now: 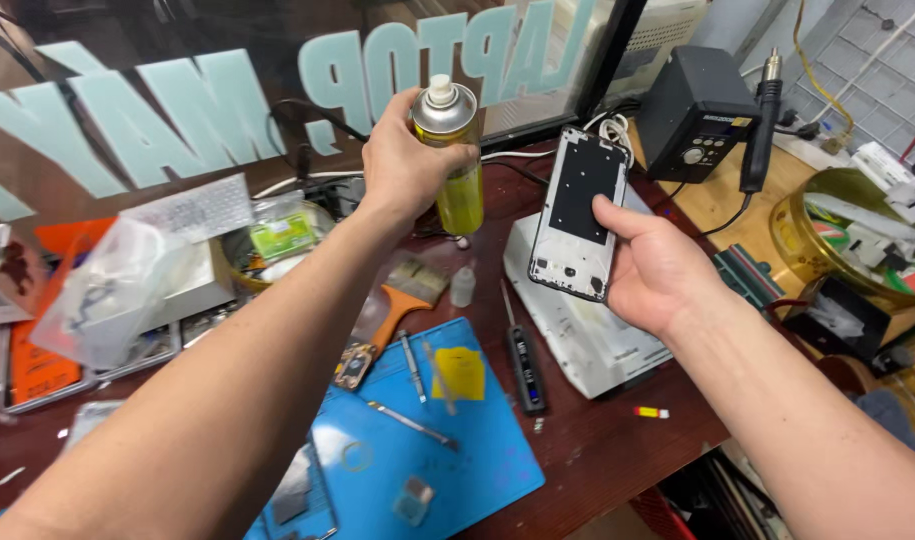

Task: The person cleans the back of a disassembled smartphone with a cloth, then uses a screwdriver to remove screws from the frame. The person applies adhesive to the edges of the phone frame and wipes it with a cloth.

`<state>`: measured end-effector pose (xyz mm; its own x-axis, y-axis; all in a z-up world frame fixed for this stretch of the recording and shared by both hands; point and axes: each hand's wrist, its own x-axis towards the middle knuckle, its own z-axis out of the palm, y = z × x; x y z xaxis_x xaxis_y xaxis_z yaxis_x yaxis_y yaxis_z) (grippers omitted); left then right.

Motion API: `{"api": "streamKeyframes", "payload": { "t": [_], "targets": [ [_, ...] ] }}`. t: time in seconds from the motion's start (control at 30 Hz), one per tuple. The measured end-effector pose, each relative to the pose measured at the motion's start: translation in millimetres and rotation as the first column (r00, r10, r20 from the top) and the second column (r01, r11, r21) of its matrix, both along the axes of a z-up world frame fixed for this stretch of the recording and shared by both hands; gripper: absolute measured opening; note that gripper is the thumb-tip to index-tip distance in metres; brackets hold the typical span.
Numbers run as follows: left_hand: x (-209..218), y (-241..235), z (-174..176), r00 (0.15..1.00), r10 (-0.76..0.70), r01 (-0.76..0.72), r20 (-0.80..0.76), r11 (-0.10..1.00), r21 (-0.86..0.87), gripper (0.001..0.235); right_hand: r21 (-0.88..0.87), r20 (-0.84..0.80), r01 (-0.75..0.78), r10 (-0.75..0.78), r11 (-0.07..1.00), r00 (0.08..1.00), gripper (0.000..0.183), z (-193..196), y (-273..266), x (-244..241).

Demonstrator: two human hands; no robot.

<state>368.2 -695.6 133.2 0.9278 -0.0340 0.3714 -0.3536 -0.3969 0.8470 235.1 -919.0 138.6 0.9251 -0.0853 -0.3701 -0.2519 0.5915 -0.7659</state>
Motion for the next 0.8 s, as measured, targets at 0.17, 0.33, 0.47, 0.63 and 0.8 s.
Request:
{"api": "streamKeyframes", "payload": {
  "t": [0.17, 0.33, 0.47, 0.63, 0.8],
  "targets": [
    [48, -73, -24, 0.987, 0.023, -0.013, -0.158, 0.998, 0.064, 0.081, -0.011, 0.002, -0.107, 0.107, 0.994, 0.994, 0.037, 6, -97, 32],
    [85, -110, -42, 0.964, 0.169, -0.118, -0.206, 0.964, 0.238, 0.081, 0.006, -0.017, -0.117, 0.117, 0.993, 0.993, 0.033, 6, -155, 56],
    [90, -121, -54, 0.918, 0.249, -0.172, -0.31, 0.952, 0.254, 0.082, 0.004, -0.095, -0.14, 0.14, 0.99, 0.986, 0.031, 1, -171, 75],
    [85, -119, -53, 0.911, 0.272, -0.158, -0.309, 0.924, 0.348, 0.107, 0.005, -0.054, -0.237, 0.237, 0.972, 0.97, 0.03, -3, -160, 101],
    [52, -105, -39, 0.877, 0.352, -0.284, -0.326, 0.928, 0.24, 0.087, -0.032, -0.011, -0.34, 0.34, 0.94, 0.94, 0.028, 3, -125, 112]
  ]
}}
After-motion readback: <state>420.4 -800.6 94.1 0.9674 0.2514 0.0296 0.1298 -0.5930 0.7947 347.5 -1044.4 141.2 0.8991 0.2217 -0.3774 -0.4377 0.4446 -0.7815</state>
